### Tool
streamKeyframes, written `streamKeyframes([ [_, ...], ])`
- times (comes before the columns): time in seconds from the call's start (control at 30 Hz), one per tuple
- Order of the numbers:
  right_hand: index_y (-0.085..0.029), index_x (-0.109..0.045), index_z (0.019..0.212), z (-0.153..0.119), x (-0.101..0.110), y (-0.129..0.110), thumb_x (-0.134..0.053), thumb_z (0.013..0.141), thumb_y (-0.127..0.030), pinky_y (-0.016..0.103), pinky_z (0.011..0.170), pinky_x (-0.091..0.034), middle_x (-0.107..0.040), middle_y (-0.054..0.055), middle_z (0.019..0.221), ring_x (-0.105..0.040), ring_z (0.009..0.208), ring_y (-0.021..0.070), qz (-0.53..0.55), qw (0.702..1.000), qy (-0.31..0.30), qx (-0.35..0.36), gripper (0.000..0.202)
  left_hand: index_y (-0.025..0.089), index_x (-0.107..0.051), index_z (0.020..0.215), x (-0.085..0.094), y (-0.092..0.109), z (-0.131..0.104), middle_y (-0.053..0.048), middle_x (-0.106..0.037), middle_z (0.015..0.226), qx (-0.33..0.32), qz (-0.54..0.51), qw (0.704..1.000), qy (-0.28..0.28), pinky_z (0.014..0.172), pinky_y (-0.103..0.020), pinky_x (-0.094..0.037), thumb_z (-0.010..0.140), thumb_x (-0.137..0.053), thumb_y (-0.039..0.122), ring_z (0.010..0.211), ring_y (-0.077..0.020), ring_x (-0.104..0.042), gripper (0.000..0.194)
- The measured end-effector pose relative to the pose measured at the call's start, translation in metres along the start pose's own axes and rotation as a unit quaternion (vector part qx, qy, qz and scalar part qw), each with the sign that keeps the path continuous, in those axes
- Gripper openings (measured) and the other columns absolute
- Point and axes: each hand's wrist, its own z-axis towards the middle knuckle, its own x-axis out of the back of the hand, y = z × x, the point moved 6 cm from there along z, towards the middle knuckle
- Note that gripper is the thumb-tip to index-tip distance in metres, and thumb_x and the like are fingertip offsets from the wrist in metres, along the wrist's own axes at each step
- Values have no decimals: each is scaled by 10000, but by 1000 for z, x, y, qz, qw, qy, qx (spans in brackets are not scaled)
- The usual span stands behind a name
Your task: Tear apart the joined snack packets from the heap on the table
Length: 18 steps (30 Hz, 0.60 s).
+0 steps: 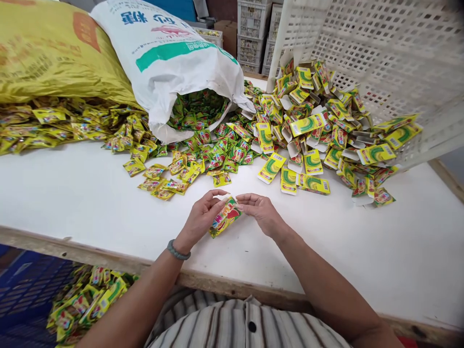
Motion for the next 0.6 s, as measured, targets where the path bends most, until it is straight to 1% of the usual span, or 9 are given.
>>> streamKeyframes([
  [0.07,-183,-751,837,0,-2,0,-863,543,-348,341,809,-520,-742,23,786,-671,768,174,6,1000,-16,1,355,167,-549,1127,-1,0,0,15,-658,678,1,2,1000,-5,555,-232,-463,771,-698,494,599,-136,-605,506],
  [0.13,-184,-766,835,0,-2,0,-845,573,-378,341,786,-512,-744,25,772,-662,744,173,-3,1000,-24,12,335,163,-551,1143,-1,-1,0,17,-652,672,-1,4,1000,-5,546,-227,-454,775,-695,493,586,-131,-595,514],
  [0.23,-191,-784,847,1,3,0,-812,617,-399,312,702,-482,-742,20,743,-617,676,149,-43,999,-13,21,311,159,-561,1151,0,-1,0,3,-668,711,-6,11,1000,-4,575,-233,-463,780,-693,481,622,-137,-609,509],
  [0.3,-202,-791,867,1,8,-1,-785,653,-396,297,674,-459,-744,17,745,-597,669,141,-86,996,-8,33,289,153,-585,1136,0,-1,-1,-11,-678,740,-6,24,1000,-4,586,-238,-466,787,-681,483,641,-143,-615,489],
  [0.4,-226,-796,893,0,10,-7,-743,703,-372,305,702,-458,-758,18,803,-610,723,162,-153,986,-10,60,246,140,-617,1118,0,0,-2,-16,-674,737,-10,49,999,0,562,-233,-451,798,-659,486,625,-138,-601,473],
  [0.47,-233,-799,888,-1,10,-10,-732,711,-355,318,724,-465,-762,22,825,-620,745,178,-177,982,-10,70,225,136,-626,1119,0,1,-2,-14,-670,731,-17,53,998,4,559,-229,-447,800,-655,479,626,-135,-596,469],
  [0.6,-233,-797,902,-1,10,-8,-719,718,-345,340,747,-485,-758,34,848,-633,766,192,-162,985,-18,60,228,134,-653,1099,-1,-2,-2,-26,-686,768,-29,41,999,4,609,-238,-481,793,-659,469,680,-148,-615,454],
])
